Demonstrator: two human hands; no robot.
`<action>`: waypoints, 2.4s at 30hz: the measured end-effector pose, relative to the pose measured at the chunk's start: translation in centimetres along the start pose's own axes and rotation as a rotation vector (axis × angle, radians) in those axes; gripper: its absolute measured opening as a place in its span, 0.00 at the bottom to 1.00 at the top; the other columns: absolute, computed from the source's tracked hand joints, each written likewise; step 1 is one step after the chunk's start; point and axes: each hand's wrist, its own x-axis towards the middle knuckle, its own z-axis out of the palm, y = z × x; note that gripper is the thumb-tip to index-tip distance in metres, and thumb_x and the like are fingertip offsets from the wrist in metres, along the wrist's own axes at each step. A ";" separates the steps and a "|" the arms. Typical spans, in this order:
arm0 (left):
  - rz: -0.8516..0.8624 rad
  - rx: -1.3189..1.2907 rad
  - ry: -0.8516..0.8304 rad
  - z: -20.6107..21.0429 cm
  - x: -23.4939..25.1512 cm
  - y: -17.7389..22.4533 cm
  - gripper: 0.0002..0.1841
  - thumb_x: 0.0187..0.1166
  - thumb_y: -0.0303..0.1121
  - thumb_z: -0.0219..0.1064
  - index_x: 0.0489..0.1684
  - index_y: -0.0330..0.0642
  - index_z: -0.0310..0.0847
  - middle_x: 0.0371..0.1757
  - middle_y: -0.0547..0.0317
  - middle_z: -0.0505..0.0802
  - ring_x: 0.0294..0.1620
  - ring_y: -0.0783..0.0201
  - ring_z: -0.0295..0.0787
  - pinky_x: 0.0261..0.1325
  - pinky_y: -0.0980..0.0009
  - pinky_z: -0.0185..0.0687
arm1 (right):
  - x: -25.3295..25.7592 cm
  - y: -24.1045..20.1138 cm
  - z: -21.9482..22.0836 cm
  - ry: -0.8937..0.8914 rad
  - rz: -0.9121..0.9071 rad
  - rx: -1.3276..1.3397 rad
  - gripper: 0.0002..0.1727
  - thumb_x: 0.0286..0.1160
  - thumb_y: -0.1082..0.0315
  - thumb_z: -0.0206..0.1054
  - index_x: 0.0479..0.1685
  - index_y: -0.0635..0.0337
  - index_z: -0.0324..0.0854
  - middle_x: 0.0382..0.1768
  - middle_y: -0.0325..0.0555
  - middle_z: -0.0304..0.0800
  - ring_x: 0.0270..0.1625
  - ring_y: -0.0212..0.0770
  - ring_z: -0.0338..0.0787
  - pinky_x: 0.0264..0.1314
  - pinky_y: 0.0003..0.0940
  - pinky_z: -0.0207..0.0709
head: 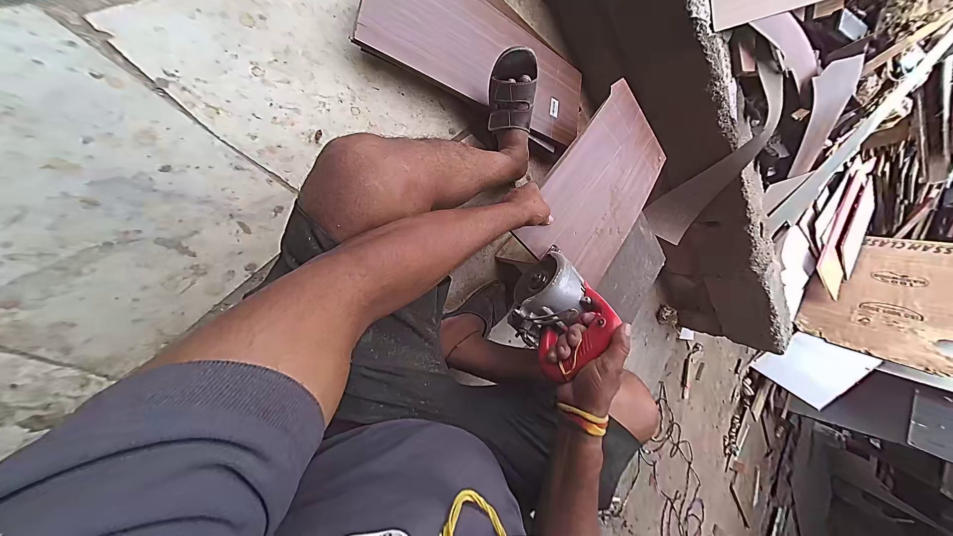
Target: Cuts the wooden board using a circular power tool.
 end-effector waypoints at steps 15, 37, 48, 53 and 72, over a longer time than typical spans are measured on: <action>-0.001 0.007 -0.010 -0.1 -0.3 0.1 0.32 0.73 0.43 0.78 0.69 0.29 0.74 0.62 0.33 0.88 0.66 0.40 0.86 0.66 0.38 0.81 | -0.2 1.4 -0.3 0.007 -0.052 0.037 0.39 0.88 0.31 0.36 0.40 0.57 0.78 0.12 0.39 0.79 0.09 0.36 0.81 0.11 0.34 0.81; -0.003 0.007 -0.012 -0.1 -0.1 0.1 0.33 0.72 0.43 0.79 0.71 0.30 0.73 0.63 0.33 0.88 0.67 0.40 0.86 0.67 0.39 0.80 | -0.1 1.7 0.1 0.024 -0.062 0.039 0.38 0.89 0.32 0.33 0.39 0.55 0.77 0.11 0.39 0.80 0.09 0.36 0.81 0.11 0.33 0.81; 0.003 -0.001 -0.018 -0.2 -0.3 0.1 0.33 0.72 0.42 0.79 0.71 0.31 0.73 0.64 0.35 0.88 0.67 0.41 0.86 0.67 0.39 0.81 | 0.1 1.7 0.3 0.046 -0.065 0.030 0.39 0.90 0.34 0.28 0.38 0.54 0.76 0.11 0.38 0.79 0.09 0.35 0.81 0.10 0.32 0.80; 0.016 0.008 -0.020 -0.3 -0.2 0.1 0.35 0.71 0.42 0.79 0.74 0.30 0.71 0.65 0.33 0.87 0.68 0.40 0.85 0.68 0.39 0.80 | 0.2 1.6 0.4 0.057 -0.053 0.038 0.39 0.89 0.33 0.30 0.36 0.55 0.76 0.10 0.38 0.78 0.08 0.35 0.81 0.10 0.33 0.80; 0.009 0.016 -0.034 -0.4 -0.5 0.3 0.34 0.72 0.41 0.79 0.73 0.29 0.71 0.65 0.33 0.86 0.68 0.40 0.85 0.68 0.40 0.80 | 0.8 1.2 0.8 0.062 -0.071 -0.009 0.40 0.90 0.35 0.24 0.35 0.53 0.76 0.10 0.36 0.79 0.08 0.33 0.81 0.10 0.31 0.80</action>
